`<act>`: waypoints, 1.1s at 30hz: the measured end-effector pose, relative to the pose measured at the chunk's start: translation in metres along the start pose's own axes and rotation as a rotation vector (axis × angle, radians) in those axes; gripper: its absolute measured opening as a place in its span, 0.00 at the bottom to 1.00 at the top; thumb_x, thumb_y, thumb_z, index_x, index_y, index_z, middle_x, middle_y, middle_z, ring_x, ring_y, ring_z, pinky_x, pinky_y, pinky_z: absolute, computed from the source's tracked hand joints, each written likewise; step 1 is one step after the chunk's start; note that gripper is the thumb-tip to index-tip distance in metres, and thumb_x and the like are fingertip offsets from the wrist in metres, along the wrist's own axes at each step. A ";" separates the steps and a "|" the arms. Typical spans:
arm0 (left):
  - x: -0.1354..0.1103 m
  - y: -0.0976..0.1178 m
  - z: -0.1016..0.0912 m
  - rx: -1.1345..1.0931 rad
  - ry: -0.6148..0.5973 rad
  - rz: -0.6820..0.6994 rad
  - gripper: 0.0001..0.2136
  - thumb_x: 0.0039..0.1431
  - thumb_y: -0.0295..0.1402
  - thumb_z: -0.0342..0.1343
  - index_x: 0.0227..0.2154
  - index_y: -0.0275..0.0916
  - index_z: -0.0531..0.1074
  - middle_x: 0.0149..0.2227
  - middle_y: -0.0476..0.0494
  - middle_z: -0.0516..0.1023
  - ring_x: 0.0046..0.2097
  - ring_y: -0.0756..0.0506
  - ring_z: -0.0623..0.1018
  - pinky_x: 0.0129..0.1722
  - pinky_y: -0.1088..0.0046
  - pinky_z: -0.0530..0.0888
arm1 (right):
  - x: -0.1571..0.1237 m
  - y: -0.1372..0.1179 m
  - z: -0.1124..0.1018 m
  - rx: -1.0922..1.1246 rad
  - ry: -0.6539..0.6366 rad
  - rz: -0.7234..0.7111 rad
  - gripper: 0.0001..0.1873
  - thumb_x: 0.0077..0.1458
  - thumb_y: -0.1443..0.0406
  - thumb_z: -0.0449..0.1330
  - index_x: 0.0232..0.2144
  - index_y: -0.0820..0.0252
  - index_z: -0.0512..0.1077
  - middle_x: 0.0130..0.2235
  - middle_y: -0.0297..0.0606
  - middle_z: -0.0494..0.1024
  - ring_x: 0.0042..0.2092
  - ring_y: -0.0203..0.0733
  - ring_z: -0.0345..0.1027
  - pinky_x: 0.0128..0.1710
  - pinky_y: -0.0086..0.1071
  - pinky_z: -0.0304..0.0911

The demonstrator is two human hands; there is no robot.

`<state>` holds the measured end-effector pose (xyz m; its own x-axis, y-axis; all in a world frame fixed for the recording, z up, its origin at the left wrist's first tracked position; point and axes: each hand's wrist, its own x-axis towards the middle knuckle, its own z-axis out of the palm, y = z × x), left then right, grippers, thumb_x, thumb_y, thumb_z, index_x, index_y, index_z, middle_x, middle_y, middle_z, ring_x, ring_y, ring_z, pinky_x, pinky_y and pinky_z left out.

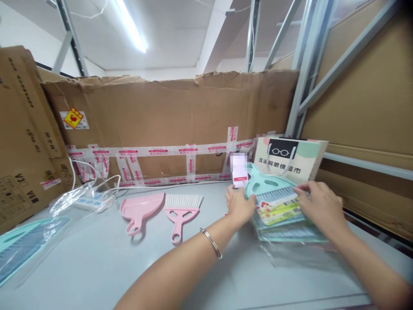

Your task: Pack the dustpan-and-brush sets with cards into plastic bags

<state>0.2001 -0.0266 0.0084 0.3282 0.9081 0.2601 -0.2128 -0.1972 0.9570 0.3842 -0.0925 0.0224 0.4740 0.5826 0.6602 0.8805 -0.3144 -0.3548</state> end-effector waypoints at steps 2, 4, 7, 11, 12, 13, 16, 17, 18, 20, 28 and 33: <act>0.001 0.008 -0.013 0.072 0.119 0.035 0.09 0.44 0.30 0.60 0.30 0.39 0.70 0.47 0.36 0.69 0.54 0.38 0.65 0.55 0.62 0.58 | 0.006 -0.023 -0.001 0.140 0.057 -0.054 0.06 0.50 0.62 0.50 0.25 0.56 0.64 0.34 0.45 0.70 0.38 0.51 0.63 0.35 0.40 0.54; 0.004 0.021 -0.033 0.017 0.167 -0.007 0.08 0.47 0.30 0.58 0.32 0.38 0.68 0.40 0.38 0.72 0.46 0.41 0.71 0.50 0.63 0.63 | 0.013 -0.052 0.006 0.306 0.085 -0.131 0.06 0.49 0.62 0.51 0.25 0.57 0.64 0.32 0.43 0.69 0.36 0.47 0.62 0.37 0.39 0.56; 0.011 0.040 -0.066 -0.135 0.240 -0.118 0.07 0.51 0.32 0.56 0.33 0.36 0.68 0.35 0.41 0.75 0.40 0.44 0.74 0.46 0.65 0.67 | 0.021 -0.098 0.025 0.516 0.089 -0.224 0.07 0.50 0.61 0.52 0.26 0.58 0.66 0.31 0.40 0.68 0.35 0.44 0.61 0.39 0.38 0.57; 0.016 0.056 -0.101 -0.407 0.360 -0.171 0.10 0.56 0.35 0.51 0.37 0.35 0.68 0.33 0.42 0.76 0.35 0.46 0.76 0.42 0.64 0.71 | 0.019 -0.143 0.043 0.625 0.171 -0.186 0.13 0.47 0.57 0.56 0.33 0.59 0.69 0.37 0.42 0.68 0.40 0.45 0.61 0.44 0.41 0.56; 0.016 0.058 -0.108 -0.448 0.410 -0.144 0.10 0.57 0.35 0.50 0.39 0.35 0.67 0.34 0.42 0.76 0.35 0.46 0.77 0.42 0.65 0.72 | 0.015 -0.151 0.045 0.666 0.183 -0.171 0.15 0.47 0.56 0.57 0.34 0.59 0.68 0.38 0.42 0.68 0.41 0.45 0.61 0.44 0.41 0.56; 0.015 0.059 -0.114 -0.479 0.461 -0.105 0.10 0.58 0.35 0.48 0.40 0.36 0.66 0.35 0.42 0.76 0.35 0.46 0.77 0.41 0.65 0.72 | 0.010 -0.157 0.045 0.726 0.145 -0.168 0.15 0.47 0.55 0.57 0.34 0.60 0.68 0.38 0.42 0.68 0.40 0.45 0.61 0.43 0.41 0.57; 0.008 0.060 -0.130 -0.527 0.544 0.031 0.11 0.60 0.37 0.45 0.41 0.38 0.65 0.39 0.41 0.75 0.38 0.47 0.77 0.42 0.66 0.72 | -0.011 -0.173 0.048 0.971 -0.230 -0.127 0.15 0.48 0.54 0.56 0.29 0.60 0.69 0.31 0.39 0.72 0.34 0.41 0.64 0.37 0.36 0.59; 0.004 0.059 -0.133 -0.525 0.551 0.073 0.11 0.60 0.38 0.45 0.42 0.39 0.65 0.41 0.42 0.75 0.39 0.47 0.77 0.42 0.66 0.72 | -0.019 -0.178 0.050 1.047 -0.370 -0.079 0.16 0.47 0.53 0.57 0.28 0.61 0.69 0.30 0.39 0.73 0.32 0.40 0.65 0.36 0.35 0.60; -0.001 0.059 -0.135 -0.513 0.556 0.110 0.11 0.60 0.38 0.46 0.42 0.40 0.64 0.42 0.43 0.74 0.40 0.47 0.76 0.42 0.67 0.72 | -0.026 -0.183 0.052 1.119 -0.482 -0.010 0.17 0.45 0.52 0.58 0.28 0.61 0.70 0.29 0.38 0.74 0.32 0.40 0.65 0.35 0.35 0.60; -0.011 0.058 -0.137 -0.475 0.554 0.152 0.11 0.58 0.40 0.48 0.42 0.42 0.64 0.42 0.45 0.74 0.41 0.48 0.76 0.43 0.69 0.72 | -0.039 -0.192 0.057 1.260 -0.646 0.154 0.17 0.40 0.52 0.62 0.26 0.61 0.69 0.28 0.37 0.75 0.31 0.38 0.67 0.33 0.32 0.60; -0.002 0.083 -0.188 -0.364 0.757 0.147 0.12 0.58 0.39 0.45 0.41 0.39 0.67 0.46 0.41 0.72 0.44 0.46 0.75 0.38 0.71 0.74 | -0.058 -0.192 0.051 1.552 -0.917 0.508 0.16 0.36 0.62 0.67 0.22 0.56 0.61 0.24 0.31 0.76 0.27 0.37 0.71 0.33 0.32 0.65; -0.008 0.133 -0.320 0.212 1.155 0.222 0.16 0.61 0.32 0.36 0.45 0.33 0.65 0.46 0.36 0.71 0.47 0.43 0.74 0.41 0.68 0.73 | -0.047 -0.168 0.050 1.514 -0.888 0.541 0.14 0.38 0.65 0.65 0.21 0.56 0.60 0.24 0.33 0.77 0.27 0.39 0.73 0.33 0.34 0.67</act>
<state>-0.1251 0.0579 0.0923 -0.7414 0.6199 0.2569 0.0311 -0.3506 0.9360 0.2136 -0.0294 0.0177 0.0897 0.9951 -0.0413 -0.3440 -0.0080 -0.9389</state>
